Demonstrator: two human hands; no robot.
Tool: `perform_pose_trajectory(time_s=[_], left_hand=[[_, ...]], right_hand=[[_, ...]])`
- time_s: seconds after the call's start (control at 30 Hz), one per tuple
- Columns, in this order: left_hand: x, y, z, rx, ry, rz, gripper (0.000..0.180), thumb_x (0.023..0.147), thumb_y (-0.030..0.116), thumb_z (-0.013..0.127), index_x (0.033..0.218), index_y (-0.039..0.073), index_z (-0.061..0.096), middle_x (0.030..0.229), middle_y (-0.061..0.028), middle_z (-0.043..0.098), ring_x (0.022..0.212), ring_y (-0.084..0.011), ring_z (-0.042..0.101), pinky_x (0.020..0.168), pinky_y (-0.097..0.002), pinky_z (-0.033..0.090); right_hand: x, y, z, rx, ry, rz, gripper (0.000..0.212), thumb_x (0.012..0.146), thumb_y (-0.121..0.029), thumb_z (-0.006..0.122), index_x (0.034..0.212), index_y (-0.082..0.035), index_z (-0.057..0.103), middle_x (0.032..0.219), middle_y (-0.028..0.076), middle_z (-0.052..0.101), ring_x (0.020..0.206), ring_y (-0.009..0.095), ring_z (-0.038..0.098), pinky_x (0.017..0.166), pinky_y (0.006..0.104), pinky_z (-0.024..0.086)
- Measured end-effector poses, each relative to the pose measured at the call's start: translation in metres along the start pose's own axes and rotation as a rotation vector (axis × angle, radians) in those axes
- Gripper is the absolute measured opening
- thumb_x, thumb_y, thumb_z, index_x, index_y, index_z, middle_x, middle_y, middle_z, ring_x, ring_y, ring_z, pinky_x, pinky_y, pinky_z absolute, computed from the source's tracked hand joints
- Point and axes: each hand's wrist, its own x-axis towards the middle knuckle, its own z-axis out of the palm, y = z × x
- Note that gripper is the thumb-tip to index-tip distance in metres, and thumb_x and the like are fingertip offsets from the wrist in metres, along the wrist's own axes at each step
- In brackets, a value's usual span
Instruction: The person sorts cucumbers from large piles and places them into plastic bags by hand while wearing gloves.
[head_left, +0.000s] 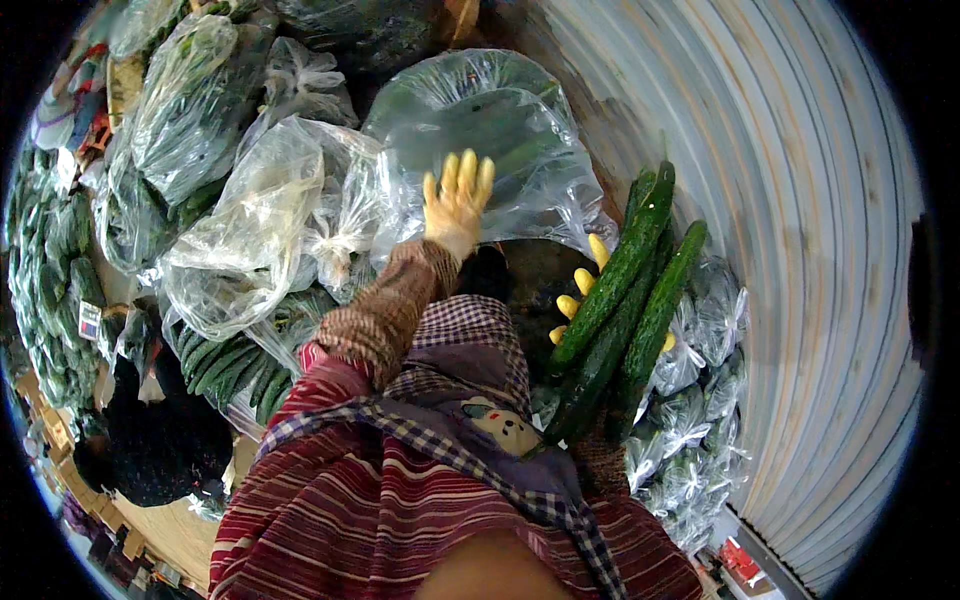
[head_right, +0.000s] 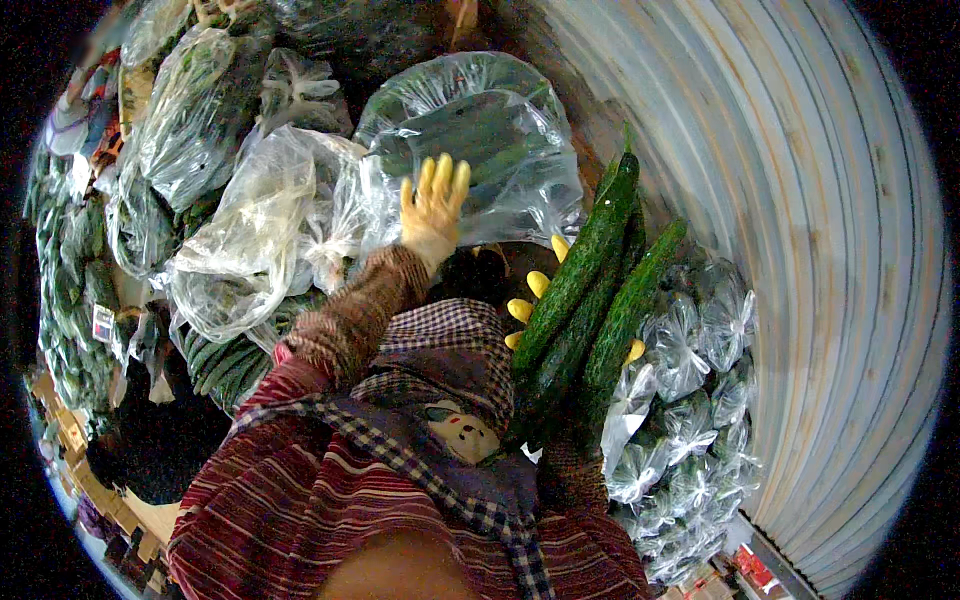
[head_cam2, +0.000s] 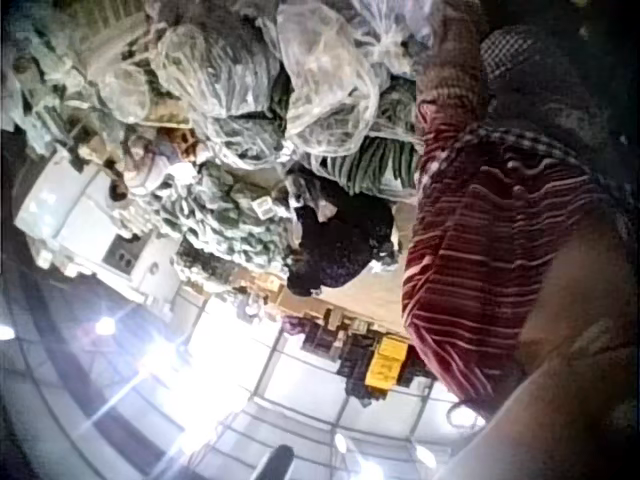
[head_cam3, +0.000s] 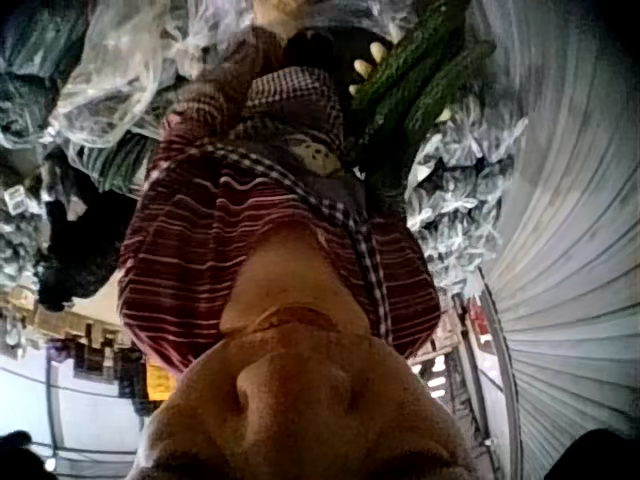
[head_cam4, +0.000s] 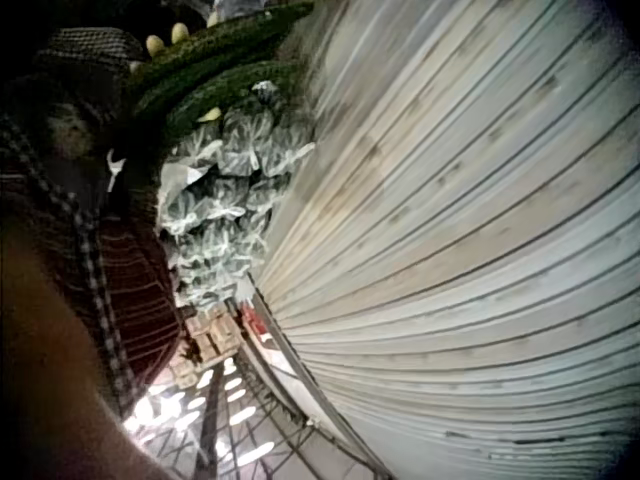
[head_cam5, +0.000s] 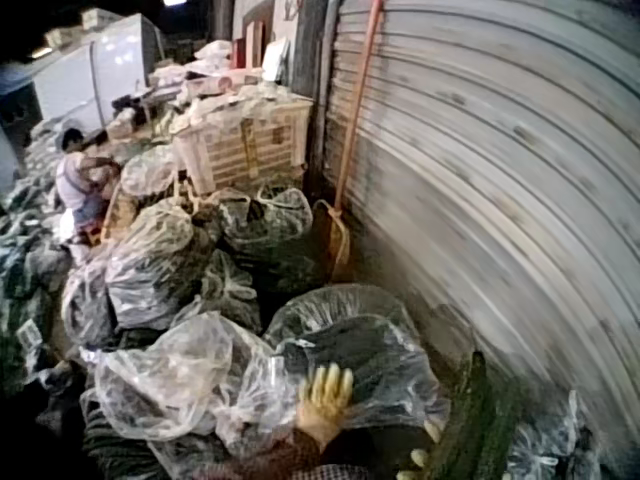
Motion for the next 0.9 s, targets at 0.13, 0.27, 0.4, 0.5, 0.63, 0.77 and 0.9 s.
perform_pose_trajectory(time_s=[0.13, 0.27, 0.4, 0.5, 0.63, 0.77, 0.9], left_hand=[[0.081, -0.045, -0.039, -0.154, -0.178, -0.049, 0.015, 0.083, 0.01, 0.055, 0.091, 0.008, 0.068, 0.089, -0.0111, 0.066, 0.084, -0.0273, 0.066, 0.068, -0.0391, 0.055], [0.13, -0.068, -0.103, -0.238, -0.056, 0.065, 0.017, 0.077, 0.006, 0.059, 0.094, 0.006, 0.065, 0.09, -0.0118, 0.065, 0.083, -0.0291, 0.066, 0.065, -0.0417, 0.054], [0.166, -0.1, -0.115, -0.041, 0.165, 0.275, 0.028, 0.085, 0.038, 0.056, 0.091, 0.011, 0.064, 0.082, -0.0127, 0.066, 0.074, -0.0326, 0.065, 0.059, -0.0419, 0.05], [0.152, -0.08, -0.153, -0.066, -0.096, 0.212, 0.025, 0.086, 0.034, 0.055, 0.092, 0.011, 0.064, 0.083, -0.0132, 0.066, 0.075, -0.0329, 0.065, 0.06, -0.0415, 0.051], [0.142, -0.108, -0.129, -0.224, -0.159, 0.014, 0.023, 0.086, 0.031, 0.055, 0.09, 0.011, 0.065, 0.082, -0.013, 0.067, 0.075, -0.032, 0.066, 0.059, -0.0406, 0.051], [0.142, -0.125, -0.11, -0.195, -0.009, 0.19, 0.019, 0.081, 0.027, 0.058, 0.086, 0.01, 0.065, 0.078, -0.0125, 0.066, 0.069, -0.0299, 0.066, 0.055, -0.0392, 0.051], [0.148, -0.094, -0.14, -0.021, 0.112, 0.44, 0.015, 0.075, 0.015, 0.06, 0.084, 0.006, 0.068, 0.078, -0.0102, 0.068, 0.071, -0.0259, 0.068, 0.055, -0.0353, 0.054]], right_hand=[[0.003, -0.005, 0.018, -0.119, 0.084, -0.088, 0.11, 0.079, -0.021, 0.073, 0.144, -0.024, -0.016, 0.151, 0.015, 0.018, 0.136, 0.038, 0.021, 0.108, 0.0598, 0.019], [0.02, -0.004, 0.009, -0.353, 0.292, -0.225, 0.108, 0.079, -0.024, 0.072, 0.145, -0.022, -0.014, 0.15, 0.016, 0.019, 0.135, 0.038, 0.023, 0.107, 0.0575, 0.021], [0.062, 0.023, -0.041, -0.699, 0.614, -0.271, 0.105, 0.08, -0.026, 0.07, 0.145, -0.02, -0.012, 0.149, 0.016, 0.02, 0.134, 0.038, 0.025, 0.106, 0.0551, 0.024], [0.063, 0.044, -0.076, -1.026, 0.83, -0.214, 0.103, 0.081, -0.028, 0.069, 0.145, -0.018, -0.011, 0.149, 0.016, 0.02, 0.133, 0.037, 0.026, 0.105, 0.0533, 0.026], [0.038, 0.075, -0.063, -1.321, 0.815, 0.067, 0.101, 0.081, -0.031, 0.068, 0.145, -0.016, -0.009, 0.148, 0.017, 0.021, 0.132, 0.037, 0.028, 0.104, 0.051, 0.028], [0.029, 0.053, -0.052, -1.264, 0.889, 0.108, 0.1, 0.082, -0.034, 0.067, 0.145, -0.014, -0.007, 0.148, 0.017, 0.022, 0.131, 0.036, 0.03, 0.103, 0.0486, 0.031], [0.069, 0.017, -0.114, -1.135, 1.088, -0.127, 0.098, 0.083, -0.036, 0.066, 0.145, -0.012, -0.005, 0.147, 0.017, 0.023, 0.13, 0.036, 0.032, 0.102, 0.0463, 0.033]])
